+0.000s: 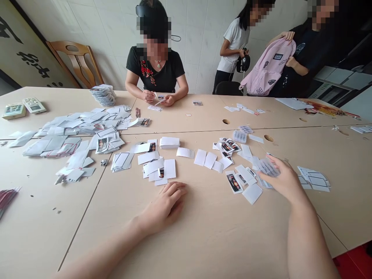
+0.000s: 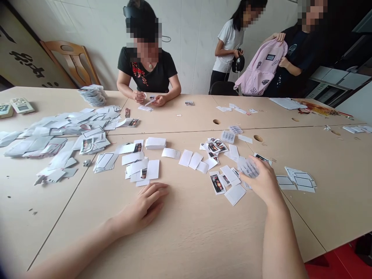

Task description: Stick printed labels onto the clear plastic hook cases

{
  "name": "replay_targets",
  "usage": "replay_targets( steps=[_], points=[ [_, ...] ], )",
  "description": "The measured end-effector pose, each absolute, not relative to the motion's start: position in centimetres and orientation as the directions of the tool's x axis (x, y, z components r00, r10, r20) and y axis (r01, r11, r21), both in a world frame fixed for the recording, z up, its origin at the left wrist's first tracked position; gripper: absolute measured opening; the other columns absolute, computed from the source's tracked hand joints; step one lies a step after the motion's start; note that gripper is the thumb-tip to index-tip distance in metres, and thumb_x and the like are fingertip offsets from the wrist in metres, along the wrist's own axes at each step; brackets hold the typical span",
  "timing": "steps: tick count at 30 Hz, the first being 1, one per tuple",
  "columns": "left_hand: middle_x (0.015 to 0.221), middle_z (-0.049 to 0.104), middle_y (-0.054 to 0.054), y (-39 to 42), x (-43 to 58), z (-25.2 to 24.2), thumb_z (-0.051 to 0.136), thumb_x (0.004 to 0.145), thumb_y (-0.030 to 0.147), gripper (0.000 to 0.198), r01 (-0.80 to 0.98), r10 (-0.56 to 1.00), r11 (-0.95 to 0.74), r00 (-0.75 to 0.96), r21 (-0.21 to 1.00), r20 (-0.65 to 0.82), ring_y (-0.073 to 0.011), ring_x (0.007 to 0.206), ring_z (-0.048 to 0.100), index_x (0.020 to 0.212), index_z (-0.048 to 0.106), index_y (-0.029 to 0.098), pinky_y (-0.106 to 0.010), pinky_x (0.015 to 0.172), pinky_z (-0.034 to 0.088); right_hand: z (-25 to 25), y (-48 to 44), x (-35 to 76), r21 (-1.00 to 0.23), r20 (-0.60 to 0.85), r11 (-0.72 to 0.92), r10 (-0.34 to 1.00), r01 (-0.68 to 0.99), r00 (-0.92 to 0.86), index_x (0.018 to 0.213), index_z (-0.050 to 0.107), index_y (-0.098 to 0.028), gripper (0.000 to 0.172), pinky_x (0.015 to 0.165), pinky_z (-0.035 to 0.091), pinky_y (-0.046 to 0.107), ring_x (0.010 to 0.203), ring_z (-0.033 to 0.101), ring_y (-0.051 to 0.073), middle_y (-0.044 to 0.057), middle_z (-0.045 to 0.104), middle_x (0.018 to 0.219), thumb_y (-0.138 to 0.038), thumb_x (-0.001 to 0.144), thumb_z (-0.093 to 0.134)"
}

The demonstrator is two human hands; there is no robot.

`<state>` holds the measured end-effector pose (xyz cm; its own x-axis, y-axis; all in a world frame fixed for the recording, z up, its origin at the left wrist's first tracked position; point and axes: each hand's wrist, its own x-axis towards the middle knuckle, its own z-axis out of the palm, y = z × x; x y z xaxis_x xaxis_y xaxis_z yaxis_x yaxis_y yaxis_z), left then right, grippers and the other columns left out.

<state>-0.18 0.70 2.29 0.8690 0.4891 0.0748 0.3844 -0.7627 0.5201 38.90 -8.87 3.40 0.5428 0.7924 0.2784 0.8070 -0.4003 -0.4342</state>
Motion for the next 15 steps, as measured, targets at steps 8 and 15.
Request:
replay_targets(
  steps=[8, 15],
  points=[
    [0.13, 0.047, -0.012, 0.5, -0.4, 1.3, 0.043, 0.086, 0.013, 0.047, 0.391, 0.524, -0.74, 0.845, 0.548, 0.105, -0.0238, 0.122, 0.043, 0.132, 0.036, 0.021, -0.043, 0.102, 0.042, 2.5, -6.9, 26.0, -0.553, 0.135, 0.258, 0.966, 0.792, -0.221, 0.129, 0.049, -0.026, 0.058, 0.103, 0.04, 0.039, 0.123, 0.043, 0.024, 0.007, 0.049, 0.13, -0.024, 0.073, 0.064],
    [0.145, 0.031, -0.013, 0.2, -0.8, 1.1, 0.04, 0.082, 0.006, 0.064, 0.36, 0.546, -0.717, 0.823, 0.597, 0.159, -0.023, 0.136, 0.027, 0.14, 0.017, 0.02, -0.045, 0.109, 0.035, 0.1, -6.9, 21.9, -0.519, 0.274, 0.566, 0.82, 0.64, -0.502, 0.106, 0.068, -0.028, 0.045, 0.109, 0.034, 0.044, 0.138, 0.024, 0.022, 0.001, 0.038, 0.144, 0.0, 0.08, 0.045]
  ],
)
